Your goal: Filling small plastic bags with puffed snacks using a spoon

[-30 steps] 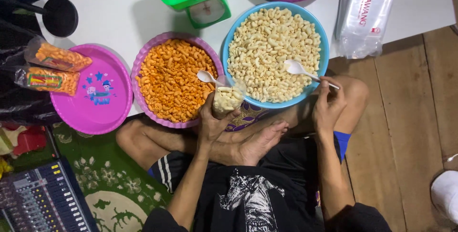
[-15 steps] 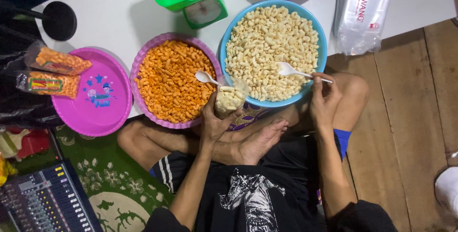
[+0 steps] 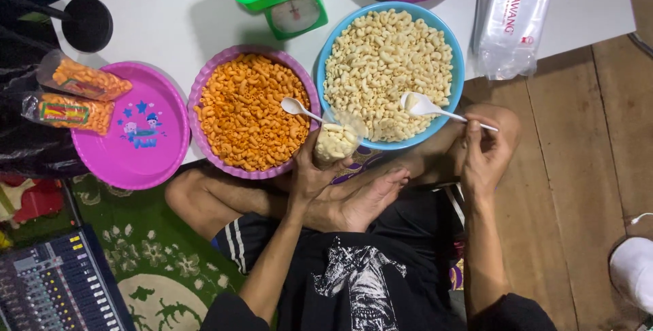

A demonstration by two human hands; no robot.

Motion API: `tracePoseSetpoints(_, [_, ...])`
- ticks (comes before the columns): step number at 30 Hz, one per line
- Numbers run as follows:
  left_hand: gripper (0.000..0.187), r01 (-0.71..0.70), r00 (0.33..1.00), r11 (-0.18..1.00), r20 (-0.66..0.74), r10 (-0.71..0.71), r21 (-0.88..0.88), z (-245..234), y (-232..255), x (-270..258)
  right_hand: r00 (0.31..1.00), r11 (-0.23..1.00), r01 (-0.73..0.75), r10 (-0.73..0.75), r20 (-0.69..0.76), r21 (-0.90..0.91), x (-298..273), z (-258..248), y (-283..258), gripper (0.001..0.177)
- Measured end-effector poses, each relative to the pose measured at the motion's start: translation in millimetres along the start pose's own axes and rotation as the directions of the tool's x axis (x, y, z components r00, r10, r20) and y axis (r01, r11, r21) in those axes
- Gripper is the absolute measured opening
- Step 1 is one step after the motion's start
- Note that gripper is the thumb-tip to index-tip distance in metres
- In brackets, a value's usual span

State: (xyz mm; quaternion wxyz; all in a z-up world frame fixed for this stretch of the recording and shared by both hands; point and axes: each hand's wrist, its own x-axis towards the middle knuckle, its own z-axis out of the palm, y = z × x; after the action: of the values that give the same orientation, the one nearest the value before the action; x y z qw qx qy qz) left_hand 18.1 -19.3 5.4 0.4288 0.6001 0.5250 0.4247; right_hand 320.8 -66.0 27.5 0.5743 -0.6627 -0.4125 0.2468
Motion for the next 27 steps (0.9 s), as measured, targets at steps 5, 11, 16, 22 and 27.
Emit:
tracePoseSetpoints(5, [0.079,-0.068,0.997,0.998,0.028,0.068,0.012,-3,-14,-7,0.996,0.993,0.067,-0.072,0.044,0.102,-7,-1,-50,0.014])
tracePoseSetpoints(11, [0.078,-0.105,0.994,0.991,0.008,0.106,-0.084,6,3,-12,0.983,0.991,0.115,-0.124,0.132,0.072,-16,10,-97,0.012])
tracePoseSetpoints(16, [0.075,-0.145,0.989,0.974,-0.003,0.146,-0.173,-7,25,-13,0.930,0.969,0.242,-0.245,0.275,0.045,-17,32,-140,0.010])
tracePoseSetpoints(22, [0.073,-0.101,0.994,0.948,0.009,0.109,-0.303,-18,40,-16,0.693,0.788,0.612,-0.495,0.525,-0.065,-23,43,-184,0.010])
tracePoseSetpoints(27, [0.073,-0.175,0.981,0.932,0.022,0.192,-0.316,-27,42,-19,0.602,0.675,0.733,-0.586,0.543,-0.085,-26,43,-206,0.013])
